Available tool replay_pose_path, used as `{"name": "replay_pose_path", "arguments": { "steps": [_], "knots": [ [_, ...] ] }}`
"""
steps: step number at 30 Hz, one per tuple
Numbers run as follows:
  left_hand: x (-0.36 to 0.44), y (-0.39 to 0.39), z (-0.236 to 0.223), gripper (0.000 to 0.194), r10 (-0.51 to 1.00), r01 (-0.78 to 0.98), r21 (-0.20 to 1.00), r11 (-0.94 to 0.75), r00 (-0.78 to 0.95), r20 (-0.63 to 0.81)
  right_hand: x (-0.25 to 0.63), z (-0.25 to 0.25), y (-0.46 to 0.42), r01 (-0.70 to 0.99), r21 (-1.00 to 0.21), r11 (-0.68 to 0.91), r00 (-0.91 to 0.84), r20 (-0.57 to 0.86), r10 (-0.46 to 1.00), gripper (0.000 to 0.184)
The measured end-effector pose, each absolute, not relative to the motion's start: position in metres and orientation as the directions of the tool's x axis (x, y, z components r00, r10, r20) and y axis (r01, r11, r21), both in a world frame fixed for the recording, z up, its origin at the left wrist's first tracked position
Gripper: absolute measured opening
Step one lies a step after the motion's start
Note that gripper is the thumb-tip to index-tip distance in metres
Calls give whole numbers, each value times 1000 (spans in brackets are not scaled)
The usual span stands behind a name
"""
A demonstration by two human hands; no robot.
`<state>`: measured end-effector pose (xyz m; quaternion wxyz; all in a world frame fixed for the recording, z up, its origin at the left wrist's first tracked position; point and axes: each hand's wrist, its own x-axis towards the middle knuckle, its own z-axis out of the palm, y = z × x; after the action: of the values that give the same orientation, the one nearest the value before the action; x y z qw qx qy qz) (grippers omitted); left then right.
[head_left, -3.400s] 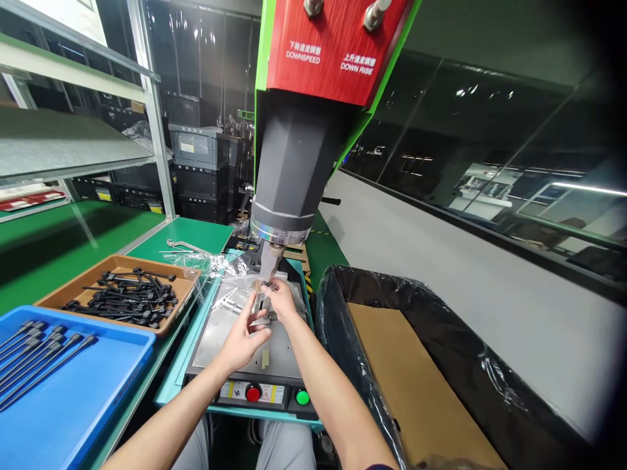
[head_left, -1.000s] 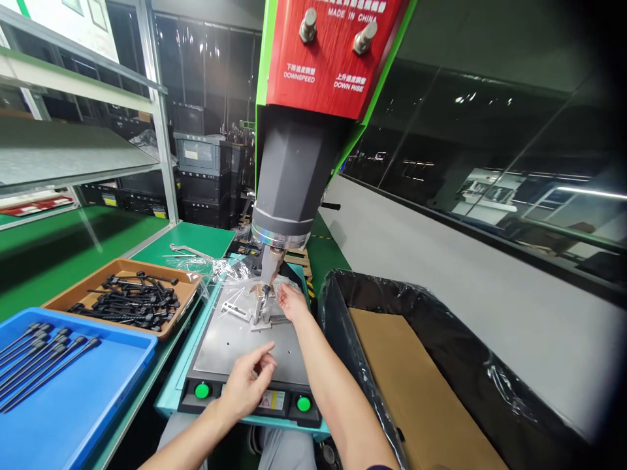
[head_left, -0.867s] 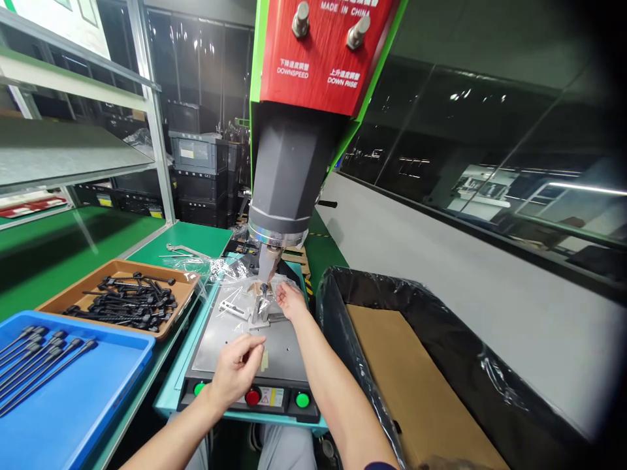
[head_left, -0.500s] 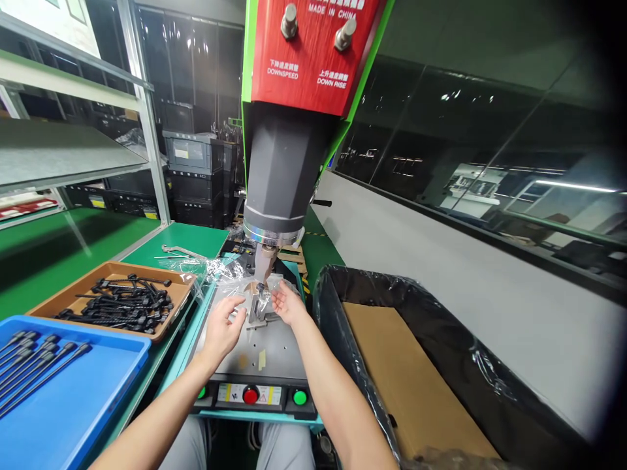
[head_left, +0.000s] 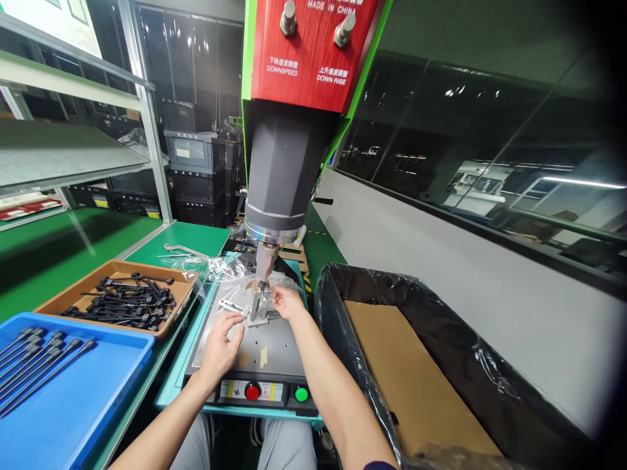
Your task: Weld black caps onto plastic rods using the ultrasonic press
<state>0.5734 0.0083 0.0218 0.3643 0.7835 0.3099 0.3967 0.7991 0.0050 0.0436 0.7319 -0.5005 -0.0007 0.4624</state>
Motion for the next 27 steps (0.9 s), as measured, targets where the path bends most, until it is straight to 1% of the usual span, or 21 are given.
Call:
{"name": "replay_pose_path", "arguments": {
  "steps": [3,6,8,11,13,14,15,16,17,18,19,21,23,25,27],
  "knots": [
    [567,7,16,27,781,209,820,-533,495,381,799,45,2,-688,-723,66,557,-468,686,15],
    [557,7,9,29,784,224,819,-528,499,369,798,47,-7,-687,-723,74,563,-465,683,22],
    [545,8,2,30,788,234,814,-532,487,375,798,47,-21,-672,-734,99,591,-451,669,25],
    [516,8,-17,32,826,279,819,-501,437,356,795,35,-53,-626,-764,160,662,-411,627,24],
    [492,6,-35,37,878,346,834,-429,377,295,792,15,-84,-512,-838,188,753,-333,568,30],
    [480,6,-45,42,905,387,839,-383,338,257,790,2,-101,-370,-913,174,822,-235,519,38],
    [469,5,-55,47,929,428,839,-336,299,219,788,-14,-119,-189,-975,119,880,-114,462,44],
    [460,4,-65,53,944,462,834,-301,266,193,785,-31,-137,-9,-999,39,909,8,417,48],
    [452,4,-75,59,954,489,827,-277,245,175,782,-49,-154,149,-987,-67,913,111,392,49],
    [446,4,-84,65,958,511,818,-264,238,161,779,-67,-171,275,-947,-163,897,192,398,51],
    [442,5,-92,71,958,527,810,-258,245,146,775,-85,-185,361,-897,-254,875,233,424,54],
    [440,7,-104,76,952,542,803,-248,291,98,766,-114,-208,420,-832,-362,836,200,510,63],
    [443,11,-112,74,939,546,803,-239,340,47,758,-136,-222,422,-812,-403,804,130,581,70],
    [446,15,-116,69,930,543,802,-247,365,40,753,-148,-228,415,-812,-411,794,103,599,72],
    [448,18,-117,67,935,558,791,-252,351,51,751,-153,-228,408,-821,-400,803,114,586,71]
  ]
}}
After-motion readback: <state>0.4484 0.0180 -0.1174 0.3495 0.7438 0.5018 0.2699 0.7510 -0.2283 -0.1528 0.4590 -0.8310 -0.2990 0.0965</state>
